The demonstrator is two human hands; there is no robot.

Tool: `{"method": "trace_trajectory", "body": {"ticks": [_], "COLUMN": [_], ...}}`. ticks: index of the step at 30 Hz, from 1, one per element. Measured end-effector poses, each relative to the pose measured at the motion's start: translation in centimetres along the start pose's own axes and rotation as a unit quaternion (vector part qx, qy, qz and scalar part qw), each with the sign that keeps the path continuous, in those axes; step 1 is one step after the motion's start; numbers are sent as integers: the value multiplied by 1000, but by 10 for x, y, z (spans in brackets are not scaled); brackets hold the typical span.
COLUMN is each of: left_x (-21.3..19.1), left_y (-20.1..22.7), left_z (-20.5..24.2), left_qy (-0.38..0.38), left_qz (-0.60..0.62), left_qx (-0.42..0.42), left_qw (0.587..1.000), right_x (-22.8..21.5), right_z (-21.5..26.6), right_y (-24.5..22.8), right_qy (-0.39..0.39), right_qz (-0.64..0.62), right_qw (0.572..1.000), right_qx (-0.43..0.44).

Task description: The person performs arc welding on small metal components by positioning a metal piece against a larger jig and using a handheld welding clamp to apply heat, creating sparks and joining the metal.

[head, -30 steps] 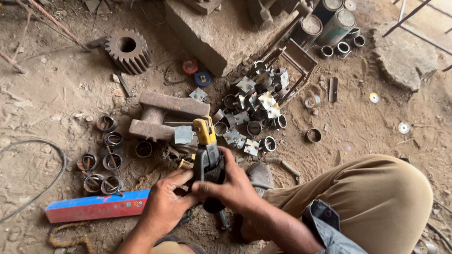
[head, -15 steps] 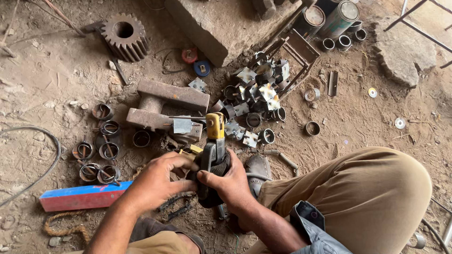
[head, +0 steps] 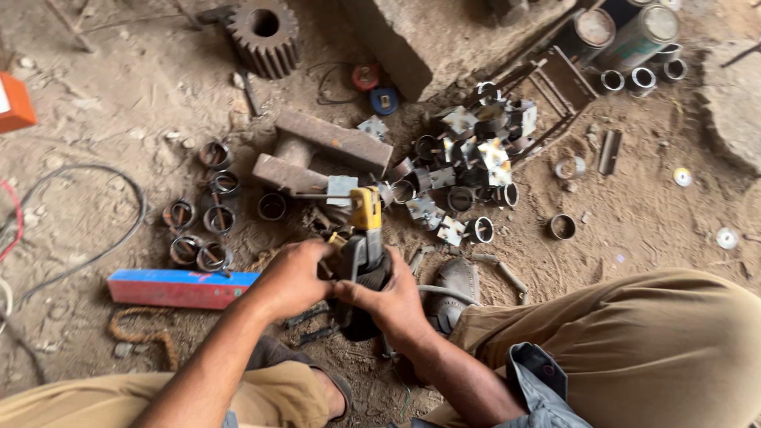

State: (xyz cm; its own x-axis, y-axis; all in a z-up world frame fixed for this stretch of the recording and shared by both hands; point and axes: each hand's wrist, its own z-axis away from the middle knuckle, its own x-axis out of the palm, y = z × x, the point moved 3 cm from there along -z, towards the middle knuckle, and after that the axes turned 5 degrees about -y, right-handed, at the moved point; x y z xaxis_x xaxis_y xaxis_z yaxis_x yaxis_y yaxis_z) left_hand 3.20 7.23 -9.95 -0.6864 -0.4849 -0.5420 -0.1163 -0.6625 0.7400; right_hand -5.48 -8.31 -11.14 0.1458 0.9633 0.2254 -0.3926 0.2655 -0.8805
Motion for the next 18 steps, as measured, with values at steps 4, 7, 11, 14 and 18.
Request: {"method": "trace_trajectory", "body": {"ticks": [4, 7, 11, 14, 18], "left_x": [4, 2, 6, 30, 93], "left_y": [-13, -36, -77, -108, -132], "left_z": [-1, -4, -3, -9, -5], "left_qy": [10, 56, 112, 93, 94], "left_qz": [114, 102, 27, -23, -55], "left_qx": [31, -37, -88, -115, -151], "left_qw": [993, 993, 989, 989, 983], "right_x": [-6, -13, -22, -23, -25], "right_z": [0, -3, -2, 1, 7], "right_y": [0, -4, -20, -30, -41], "right_qy": [2, 32, 42, 62, 102], "right_qz": [-12, -8, -61, -88, -107], "right_qw": [998, 994, 994, 992, 988], "right_qx": [-63, -99, -77, -71, -55]}}
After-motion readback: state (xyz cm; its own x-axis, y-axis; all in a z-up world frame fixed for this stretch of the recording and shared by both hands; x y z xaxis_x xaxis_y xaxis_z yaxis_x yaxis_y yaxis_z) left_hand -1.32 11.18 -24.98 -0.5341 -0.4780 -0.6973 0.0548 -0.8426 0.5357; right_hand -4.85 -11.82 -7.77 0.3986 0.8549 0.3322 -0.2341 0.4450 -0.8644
